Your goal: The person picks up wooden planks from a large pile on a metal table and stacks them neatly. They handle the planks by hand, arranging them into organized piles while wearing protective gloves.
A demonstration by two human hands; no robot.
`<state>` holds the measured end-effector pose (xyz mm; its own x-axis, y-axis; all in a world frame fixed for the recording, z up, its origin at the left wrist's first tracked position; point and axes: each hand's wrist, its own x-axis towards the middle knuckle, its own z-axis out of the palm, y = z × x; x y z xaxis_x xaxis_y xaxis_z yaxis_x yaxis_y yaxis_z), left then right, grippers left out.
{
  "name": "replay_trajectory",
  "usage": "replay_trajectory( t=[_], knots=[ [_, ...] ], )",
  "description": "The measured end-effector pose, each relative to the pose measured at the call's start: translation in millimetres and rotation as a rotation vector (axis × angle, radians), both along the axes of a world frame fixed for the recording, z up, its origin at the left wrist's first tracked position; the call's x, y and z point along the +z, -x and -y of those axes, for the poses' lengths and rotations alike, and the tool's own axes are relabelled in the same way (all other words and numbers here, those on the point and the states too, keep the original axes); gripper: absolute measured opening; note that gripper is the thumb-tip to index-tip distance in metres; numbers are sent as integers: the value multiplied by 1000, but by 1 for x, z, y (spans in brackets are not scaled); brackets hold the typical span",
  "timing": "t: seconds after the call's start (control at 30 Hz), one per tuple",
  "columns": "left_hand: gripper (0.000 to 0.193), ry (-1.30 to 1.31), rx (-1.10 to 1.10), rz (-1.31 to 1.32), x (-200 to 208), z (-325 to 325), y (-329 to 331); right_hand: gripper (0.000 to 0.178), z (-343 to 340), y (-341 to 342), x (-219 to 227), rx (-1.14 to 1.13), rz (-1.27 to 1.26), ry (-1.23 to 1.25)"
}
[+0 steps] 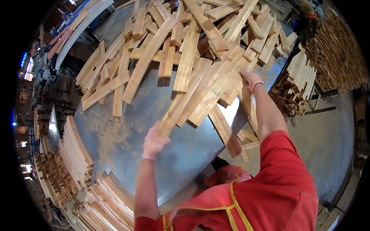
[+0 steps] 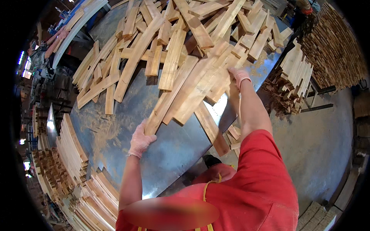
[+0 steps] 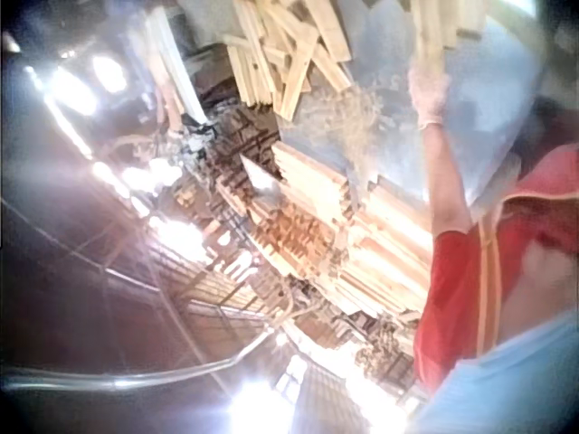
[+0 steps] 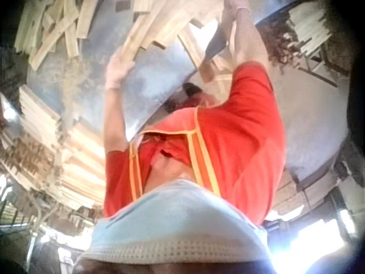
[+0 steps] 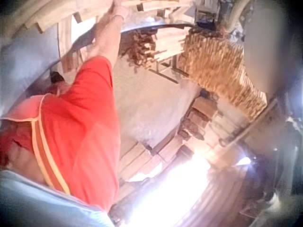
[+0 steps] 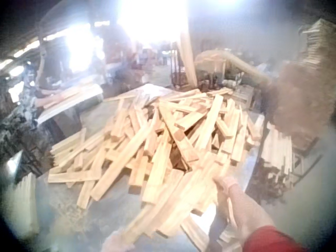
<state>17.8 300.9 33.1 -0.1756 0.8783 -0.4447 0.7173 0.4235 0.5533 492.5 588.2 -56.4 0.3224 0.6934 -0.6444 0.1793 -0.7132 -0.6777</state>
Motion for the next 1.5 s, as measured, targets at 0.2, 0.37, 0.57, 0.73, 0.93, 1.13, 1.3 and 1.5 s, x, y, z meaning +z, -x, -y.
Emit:
replay_trajectory(
  t=[0.2, 0.37, 0.57, 0.73, 0.93, 1.13, 1.3, 1.5],
  knots=[
    [90, 149, 255, 933, -40, 69, -31, 53, 134, 89, -15, 21, -615, -273],
    [85, 250, 194, 1060, -42, 178, -45, 61, 265, 152, 30, 290, -593, -113],
    [69, 78, 497, 1100, 24, 291, -28, 46, 374, 252, 64, 525, -503, -44],
    [53, 165, 825, 989, -5, 431, 16, 52, 458, 356, 80, 905, -279, -145],
    [64, 267, 457, -97, -2, 511, 25, 40, 592, 501, 4, 1384, -123, -332],
    [98, 122, 665, -603, 24, 491, 31, 26, 596, 586, 40, 2148, -454, 223],
    [104, -59, 535, -659, 25, 442, 42, 13, 431, 470, 110, 1473, -1193, -99],
    [93, -249, 117, -596, -10, 257, 18, 35, 125, 191, 104, 394, -1053, -427]
  ],
)
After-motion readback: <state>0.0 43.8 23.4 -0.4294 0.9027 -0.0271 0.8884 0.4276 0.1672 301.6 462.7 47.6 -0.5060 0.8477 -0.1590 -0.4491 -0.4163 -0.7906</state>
